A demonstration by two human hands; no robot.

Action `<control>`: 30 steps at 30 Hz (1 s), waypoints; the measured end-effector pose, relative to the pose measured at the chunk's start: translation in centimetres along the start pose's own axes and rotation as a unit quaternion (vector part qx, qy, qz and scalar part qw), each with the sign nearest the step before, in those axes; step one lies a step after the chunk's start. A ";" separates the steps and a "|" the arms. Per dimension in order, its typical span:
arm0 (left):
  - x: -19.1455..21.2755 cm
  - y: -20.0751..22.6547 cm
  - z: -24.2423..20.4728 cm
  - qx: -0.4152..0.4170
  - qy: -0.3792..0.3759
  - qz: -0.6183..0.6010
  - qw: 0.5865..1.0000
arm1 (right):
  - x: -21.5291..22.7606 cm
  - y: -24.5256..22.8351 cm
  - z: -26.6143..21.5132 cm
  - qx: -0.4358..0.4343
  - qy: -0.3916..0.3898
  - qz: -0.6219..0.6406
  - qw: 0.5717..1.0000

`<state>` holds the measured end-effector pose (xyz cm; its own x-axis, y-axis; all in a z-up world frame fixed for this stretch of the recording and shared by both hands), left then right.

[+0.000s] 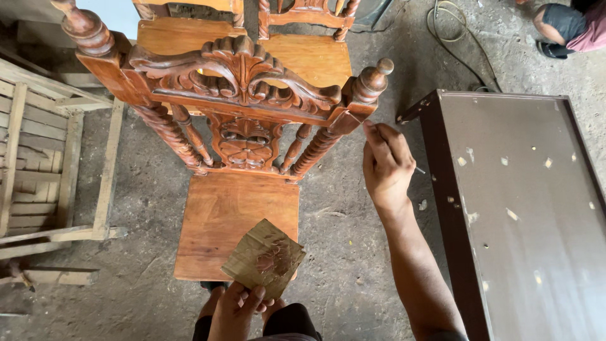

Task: The person applies wood filler to a chair using a small spatula and a piece of sandpaper.

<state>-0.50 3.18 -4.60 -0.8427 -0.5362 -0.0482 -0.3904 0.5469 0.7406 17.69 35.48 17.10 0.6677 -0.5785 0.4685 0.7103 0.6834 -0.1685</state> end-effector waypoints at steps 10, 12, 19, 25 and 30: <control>-0.3 -0.1 -0.3 -0.021 -0.031 0.009 0.999 | -0.7 -0.7 -1.2 0.018 -0.033 -0.007 0.999; -0.5 -0.4 -0.4 0.001 -0.019 0.007 1.000 | -0.6 -0.2 -1.4 -0.001 -0.019 -0.001 1.000; -0.5 -0.1 -0.2 -0.013 -0.041 -0.017 0.999 | -1.5 -0.6 -2.0 0.021 -0.060 -0.001 0.998; -0.4 -0.1 -0.2 -0.003 -0.008 -0.005 1.000 | -1.8 -0.1 -2.0 0.010 -0.057 0.000 0.998; -0.7 0.0 0.1 -0.005 -0.019 -0.009 1.000 | -0.1 -0.3 -1.0 -0.025 -0.008 0.023 0.999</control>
Point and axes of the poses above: each hand's wrist, its own z-axis towards the middle knuckle, its own x-axis out of the back of the hand, y = z × x, the point moved 5 cm from there along z, towards the middle knuckle, and after that the axes turned 15 degrees about y, right-handed, at the moved point
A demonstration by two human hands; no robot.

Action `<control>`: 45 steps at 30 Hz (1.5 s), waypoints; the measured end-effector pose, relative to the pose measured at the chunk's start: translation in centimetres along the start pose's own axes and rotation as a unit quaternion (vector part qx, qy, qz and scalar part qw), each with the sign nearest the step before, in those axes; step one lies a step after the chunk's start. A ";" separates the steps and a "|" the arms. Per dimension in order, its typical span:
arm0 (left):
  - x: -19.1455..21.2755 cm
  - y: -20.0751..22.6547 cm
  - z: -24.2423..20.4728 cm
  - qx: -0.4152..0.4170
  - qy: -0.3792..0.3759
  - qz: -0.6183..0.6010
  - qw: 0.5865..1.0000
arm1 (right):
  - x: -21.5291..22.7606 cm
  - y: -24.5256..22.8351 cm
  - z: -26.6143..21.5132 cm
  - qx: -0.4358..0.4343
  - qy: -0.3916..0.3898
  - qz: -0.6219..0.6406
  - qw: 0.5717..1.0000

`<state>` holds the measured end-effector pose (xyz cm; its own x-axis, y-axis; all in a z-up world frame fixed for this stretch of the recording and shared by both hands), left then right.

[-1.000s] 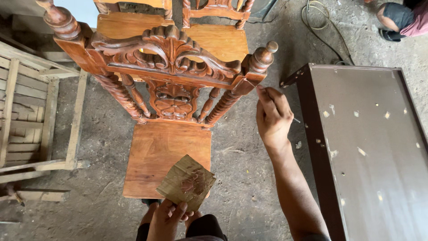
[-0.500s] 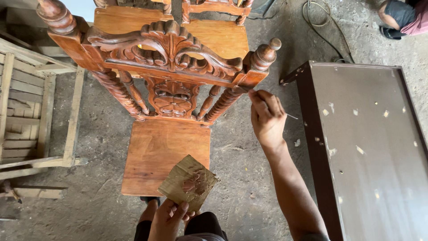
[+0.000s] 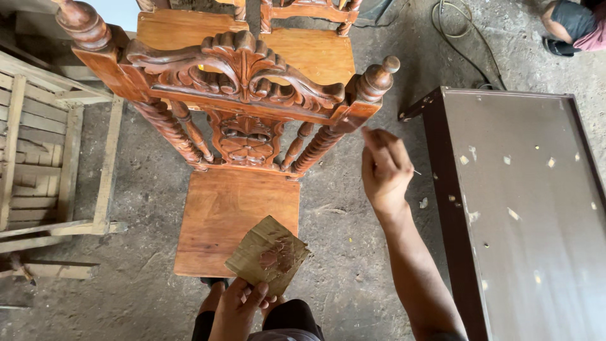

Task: The person applies wood filler to a chair using a small spatula and a piece of sandpaper.

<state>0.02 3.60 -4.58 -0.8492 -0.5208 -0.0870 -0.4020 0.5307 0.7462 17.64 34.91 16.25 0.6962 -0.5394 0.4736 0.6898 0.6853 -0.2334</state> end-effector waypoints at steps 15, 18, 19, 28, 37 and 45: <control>-0.3 1.7 -0.2 0.022 0.027 0.068 0.997 | -0.6 0.7 1.9 0.044 -0.016 0.027 0.999; -0.5 1.8 0.2 0.001 0.011 0.031 0.999 | -0.5 0.4 1.8 0.042 0.002 0.021 0.999; -0.5 1.9 -0.1 -0.008 0.004 0.019 1.000 | -0.5 0.3 1.8 0.041 0.001 0.023 0.999; -0.1 2.1 -0.4 -0.036 0.004 0.007 0.999 | -0.7 -0.6 1.7 0.046 -0.059 0.032 0.997; 0.3 3.5 -1.9 -0.073 -0.019 -0.059 0.995 | -0.3 2.1 -11.5 -0.272 -0.110 0.084 0.952; 3.2 7.2 -4.1 -0.041 0.009 -0.041 0.998 | 9.0 -5.1 -28.1 -0.651 -0.109 0.124 0.741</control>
Point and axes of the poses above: each hand's wrist, its own z-axis towards the middle knuckle, its own x-axis out of the back of the hand, y = z × x, the point moved 5 cm from there along z, towards the middle knuckle, and after that the axes turned 15 degrees about y, right-handed, at the moved point
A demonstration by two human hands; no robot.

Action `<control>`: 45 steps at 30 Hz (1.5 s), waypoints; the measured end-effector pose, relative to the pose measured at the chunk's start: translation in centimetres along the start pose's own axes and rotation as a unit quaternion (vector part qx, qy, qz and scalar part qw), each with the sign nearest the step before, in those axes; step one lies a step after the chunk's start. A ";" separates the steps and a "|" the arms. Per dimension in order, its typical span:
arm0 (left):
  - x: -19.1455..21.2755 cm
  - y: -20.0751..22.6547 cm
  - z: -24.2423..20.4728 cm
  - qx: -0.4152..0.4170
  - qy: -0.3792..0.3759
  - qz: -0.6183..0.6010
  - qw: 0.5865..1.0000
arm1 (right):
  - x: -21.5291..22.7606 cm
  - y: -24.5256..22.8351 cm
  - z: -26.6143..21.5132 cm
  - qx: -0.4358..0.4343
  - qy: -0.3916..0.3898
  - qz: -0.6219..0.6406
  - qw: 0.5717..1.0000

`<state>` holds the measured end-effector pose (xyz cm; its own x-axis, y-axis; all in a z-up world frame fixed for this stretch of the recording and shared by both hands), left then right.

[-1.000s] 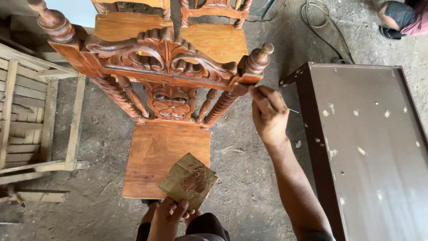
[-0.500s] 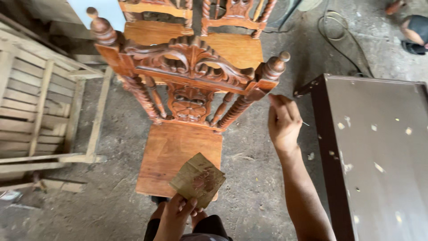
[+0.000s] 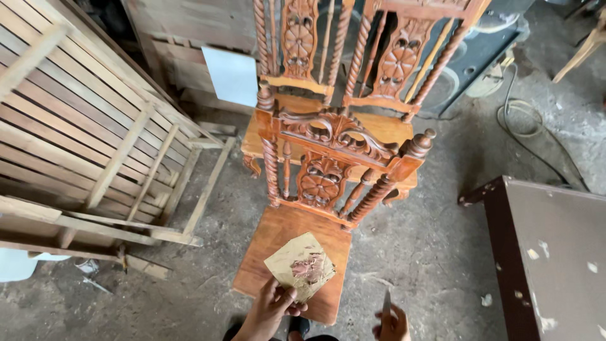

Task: The person applies wood filler to a chair using a small spatula and a piece of sandpaper.

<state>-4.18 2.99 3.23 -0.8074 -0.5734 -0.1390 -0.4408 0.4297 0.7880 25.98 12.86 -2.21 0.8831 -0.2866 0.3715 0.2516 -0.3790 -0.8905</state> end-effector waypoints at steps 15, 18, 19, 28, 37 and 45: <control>14.2 -6.2 -3.6 -0.050 -0.081 0.022 0.995 | 1.7 1.7 -10.2 0.146 0.074 0.027 0.986; 19.8 -8.6 -6.2 0.020 -0.060 -0.010 0.998 | -1.1 5.0 -17.4 0.105 0.013 0.088 0.990; 21.5 -9.0 -7.3 0.083 -0.042 -0.036 0.995 | -2.0 6.4 -19.8 0.100 0.020 0.085 0.991; 27.9 -9.9 -13.8 0.090 -0.003 -0.132 0.987 | 0.8 12.5 -30.3 -0.044 0.024 -0.006 0.999; 27.7 -24.4 -8.8 0.228 0.041 0.031 0.972 | 2.9 5.3 -32.6 -0.026 0.076 0.070 0.994; 19.7 -25.4 -6.5 0.220 0.044 -0.060 0.973 | 1.1 7.2 -29.4 -0.188 0.035 0.117 0.975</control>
Point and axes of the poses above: each hand's wrist, its own z-axis towards the middle knuckle, its own x-axis out of the back of the hand, y = z × x, the point moved 5 cm from there along z, towards the middle knuckle, and after that the axes turned 15 degrees about y, right-handed, at the moved point
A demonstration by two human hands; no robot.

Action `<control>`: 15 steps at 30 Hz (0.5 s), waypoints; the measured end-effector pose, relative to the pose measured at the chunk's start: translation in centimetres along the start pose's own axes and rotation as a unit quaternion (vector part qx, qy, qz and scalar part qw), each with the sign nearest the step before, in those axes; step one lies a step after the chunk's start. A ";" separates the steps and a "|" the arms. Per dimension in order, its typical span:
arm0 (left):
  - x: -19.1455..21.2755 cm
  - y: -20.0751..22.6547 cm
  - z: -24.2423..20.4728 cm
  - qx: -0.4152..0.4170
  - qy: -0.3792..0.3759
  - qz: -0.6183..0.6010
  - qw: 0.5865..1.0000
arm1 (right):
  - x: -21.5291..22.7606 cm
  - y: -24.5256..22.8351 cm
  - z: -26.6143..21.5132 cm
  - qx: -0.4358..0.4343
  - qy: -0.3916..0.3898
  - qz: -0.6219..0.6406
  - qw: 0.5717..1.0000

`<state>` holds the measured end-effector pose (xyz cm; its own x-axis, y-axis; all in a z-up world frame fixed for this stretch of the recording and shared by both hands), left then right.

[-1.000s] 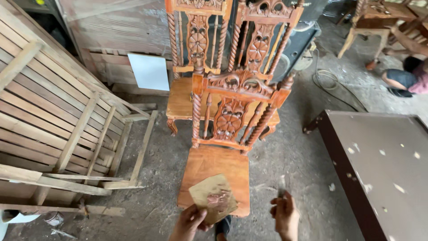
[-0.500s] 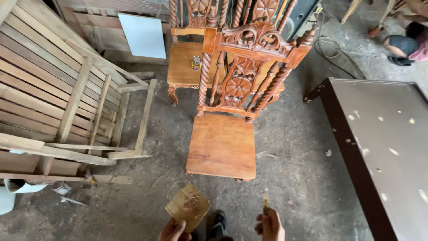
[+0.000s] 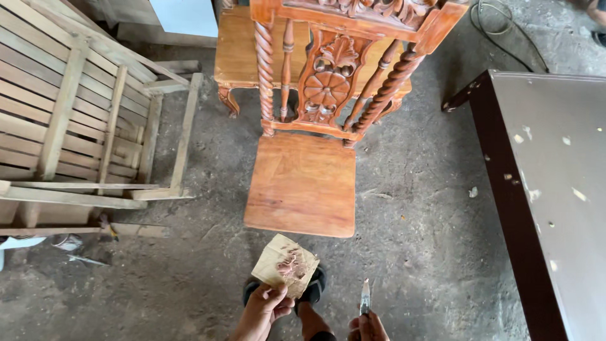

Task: The person applies wood filler to a chair using a small spatula and a piece of sandpaper.

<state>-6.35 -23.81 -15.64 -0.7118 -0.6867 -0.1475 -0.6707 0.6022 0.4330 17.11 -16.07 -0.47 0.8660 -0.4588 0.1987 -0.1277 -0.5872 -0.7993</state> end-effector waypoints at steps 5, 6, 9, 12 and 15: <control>-3.6 -1.7 4.0 0.021 0.013 -0.067 0.997 | 1.4 2.0 10.1 0.174 0.001 -0.214 0.961; -4.3 -2.5 4.7 0.023 0.014 -0.088 0.996 | 0.9 2.5 11.9 0.206 -0.013 -0.229 0.951; -4.8 -4.8 7.4 0.035 0.019 -0.123 0.992 | -1.0 3.6 16.7 0.201 -0.011 -0.283 0.938; -3.8 -6.1 10.4 0.054 0.030 -0.133 0.989 | -7.4 2.3 18.6 0.185 -0.048 -0.349 0.917; -1.6 -4.8 14.3 0.069 0.019 -0.136 0.988 | -18.3 -1.3 18.1 0.328 -0.140 -0.236 0.904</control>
<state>-4.95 -19.77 -30.22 -0.4942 -0.8443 -0.2070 -0.8602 0.4406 0.2568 10.17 5.10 -13.32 0.8487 -0.0202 0.5284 0.5235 -0.1100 -0.8449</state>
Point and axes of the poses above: each hand's wrist, its own z-axis towards the middle knuckle, its own x-axis out of the back of the hand, y = z × x, the point moved 5 cm from there along z, towards the middle knuckle, and after that the axes turned 15 degrees about y, right-handed, at the moved point
